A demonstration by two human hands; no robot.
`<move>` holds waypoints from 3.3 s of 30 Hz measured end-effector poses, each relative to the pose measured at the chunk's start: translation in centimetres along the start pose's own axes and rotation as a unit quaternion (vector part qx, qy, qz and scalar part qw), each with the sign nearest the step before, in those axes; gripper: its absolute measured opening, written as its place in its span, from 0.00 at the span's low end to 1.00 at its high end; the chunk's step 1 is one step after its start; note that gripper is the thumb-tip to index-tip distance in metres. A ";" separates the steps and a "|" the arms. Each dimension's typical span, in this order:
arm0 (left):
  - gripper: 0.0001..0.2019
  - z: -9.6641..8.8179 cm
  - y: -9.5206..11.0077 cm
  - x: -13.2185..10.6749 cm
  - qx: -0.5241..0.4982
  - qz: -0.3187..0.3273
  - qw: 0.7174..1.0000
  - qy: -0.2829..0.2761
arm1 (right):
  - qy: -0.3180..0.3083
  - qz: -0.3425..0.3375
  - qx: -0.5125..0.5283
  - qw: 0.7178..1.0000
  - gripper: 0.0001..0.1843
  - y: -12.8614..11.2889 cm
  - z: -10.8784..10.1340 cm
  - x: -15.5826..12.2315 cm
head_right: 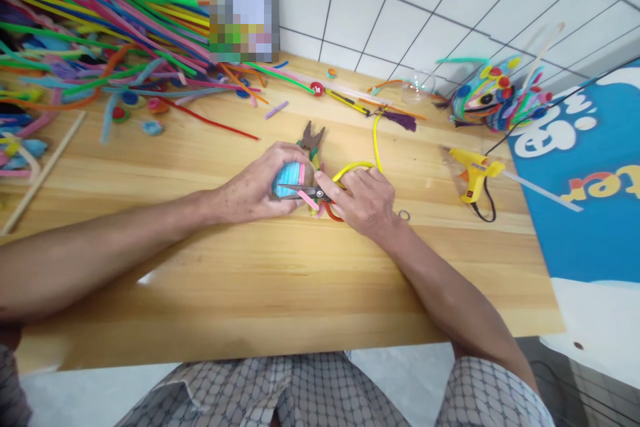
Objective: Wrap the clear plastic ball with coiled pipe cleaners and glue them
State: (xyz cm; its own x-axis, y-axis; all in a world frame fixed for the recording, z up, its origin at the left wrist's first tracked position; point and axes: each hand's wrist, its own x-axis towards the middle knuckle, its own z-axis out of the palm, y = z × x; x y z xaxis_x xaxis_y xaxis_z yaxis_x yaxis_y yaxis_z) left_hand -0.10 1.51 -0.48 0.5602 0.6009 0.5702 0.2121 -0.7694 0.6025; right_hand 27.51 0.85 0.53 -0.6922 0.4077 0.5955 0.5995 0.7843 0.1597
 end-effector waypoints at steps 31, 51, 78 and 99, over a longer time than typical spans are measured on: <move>0.20 -0.5 0.7 -0.5 -0.047 -0.058 0.997 0.006 | -0.059 0.242 0.261 0.933 0.20 -3.3 -3.5 3.2; 0.22 -1.4 1.4 0.0 -0.107 -0.167 0.980 -0.005 | -0.014 0.211 0.333 0.919 0.29 -3.7 1.2 3.4; 0.19 -0.8 0.9 0.7 -0.298 -0.260 0.915 0.077 | 0.018 0.201 0.319 0.926 0.38 -4.1 1.2 3.1; 0.20 -0.7 1.5 -0.8 -0.083 -0.062 0.994 -0.033 | 0.022 0.137 0.293 0.946 0.33 -5.2 1.9 2.1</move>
State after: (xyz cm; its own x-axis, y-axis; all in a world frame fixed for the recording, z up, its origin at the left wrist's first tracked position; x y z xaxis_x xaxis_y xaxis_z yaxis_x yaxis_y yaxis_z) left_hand -0.78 0.06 0.31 0.5903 0.6689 0.4517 0.1511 -0.6413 0.7523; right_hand 22.18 -1.47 -0.54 -0.5175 0.6243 0.5852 0.4197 0.7812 -0.4623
